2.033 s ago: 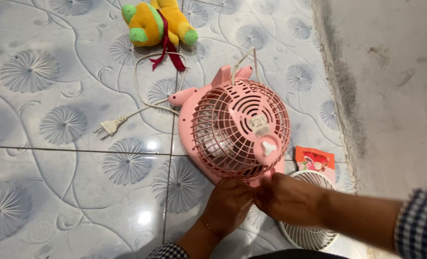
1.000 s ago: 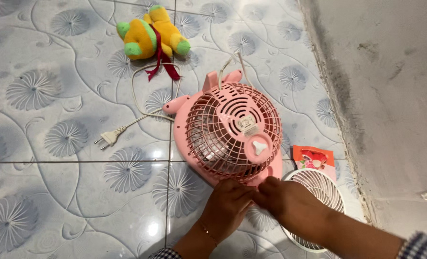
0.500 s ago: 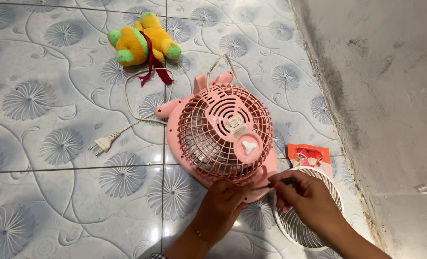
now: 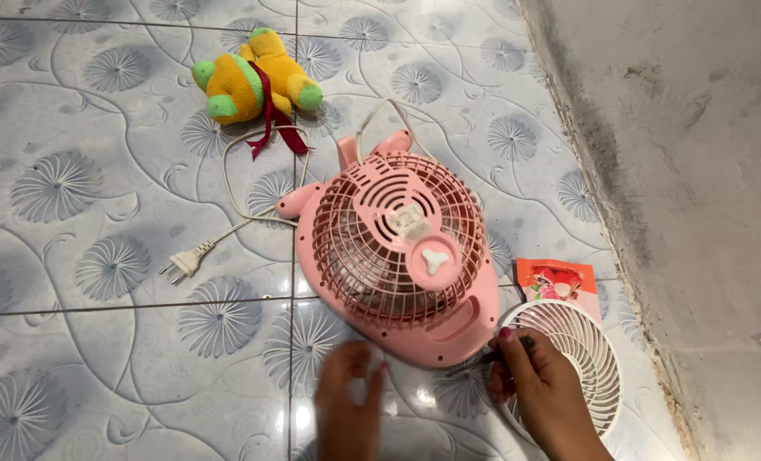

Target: The person uses a screwdriver to remove the front grille of a pink electric fan. They then proceed to unscrew the fan blades from the motor housing and remove the blades. The person continues to unscrew components from the back of the fan housing.

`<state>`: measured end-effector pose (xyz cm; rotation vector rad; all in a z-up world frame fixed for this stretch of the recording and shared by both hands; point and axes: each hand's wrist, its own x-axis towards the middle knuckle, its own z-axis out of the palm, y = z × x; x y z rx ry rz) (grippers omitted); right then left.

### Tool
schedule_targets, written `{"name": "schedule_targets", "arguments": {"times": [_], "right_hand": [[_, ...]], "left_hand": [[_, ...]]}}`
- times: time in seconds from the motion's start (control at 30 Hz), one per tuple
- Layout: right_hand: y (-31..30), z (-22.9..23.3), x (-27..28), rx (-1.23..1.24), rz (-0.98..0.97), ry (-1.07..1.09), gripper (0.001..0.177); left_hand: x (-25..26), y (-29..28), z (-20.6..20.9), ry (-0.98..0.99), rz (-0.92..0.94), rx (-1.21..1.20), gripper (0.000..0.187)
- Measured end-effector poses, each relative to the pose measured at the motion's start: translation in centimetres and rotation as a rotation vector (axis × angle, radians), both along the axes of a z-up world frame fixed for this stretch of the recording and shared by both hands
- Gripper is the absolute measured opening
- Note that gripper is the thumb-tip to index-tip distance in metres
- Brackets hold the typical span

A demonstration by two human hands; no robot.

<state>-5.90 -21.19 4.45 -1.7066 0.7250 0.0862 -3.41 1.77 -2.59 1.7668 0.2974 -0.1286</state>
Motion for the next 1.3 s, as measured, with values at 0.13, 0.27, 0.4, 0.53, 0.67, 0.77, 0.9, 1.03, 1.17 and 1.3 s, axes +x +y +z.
{"name": "schedule_targets", "arguments": {"times": [0.13, 0.27, 0.4, 0.53, 0.67, 0.77, 0.9, 1.03, 1.17, 1.3], "right_hand": [[1.0, 0.6, 0.6, 0.061, -0.112, -0.016, 0.032], [2.3, 1.0, 1.6, 0.189, -0.194, -0.004, 0.036], [3.3, 1.1, 1.9, 0.209, -0.073, -0.159, 0.029], [3.9, 1.9, 1.9, 0.067, 0.006, -0.192, 0.027], [4.3, 3.6, 2.0, -0.103, 0.105, -0.234, 0.021], [4.7, 4.9, 2.3, -0.294, 0.167, -0.108, 0.022], [4.6, 6.2, 2.0, -0.469, 0.283, 0.005, 0.026], [4.5, 6.6, 1.7, -0.542, 0.332, 0.005, 0.024], [3.8, 6.3, 1.6, -0.531, 0.325, 0.08, 0.022], [3.4, 6.0, 1.4, -0.468, 0.365, 0.008, 0.024]], "left_hand": [[2.2, 0.6, 0.1, 0.183, 0.222, -0.595, 0.04], [6.0, 1.3, 2.6, 0.451, 0.143, -0.866, 0.039], [7.8, 1.5, 5.1, 0.503, -0.001, -0.942, 0.039], [7.5, 1.1, 5.8, 0.518, -0.069, -0.984, 0.04], [4.9, -1.0, 4.1, 0.452, 0.05, -0.964, 0.046], [1.1, -4.1, 0.5, 0.5, 0.29, -0.952, 0.054], [-2.8, -5.6, -5.6, 0.37, 0.337, -1.134, 0.041], [-3.9, -3.7, -5.5, 0.305, -0.139, -0.726, 0.023], [-2.7, -0.9, 2.1, -0.638, -0.38, 0.178, 0.011], [1.7, 0.3, 9.4, -1.043, -0.422, 0.599, 0.037]]}}
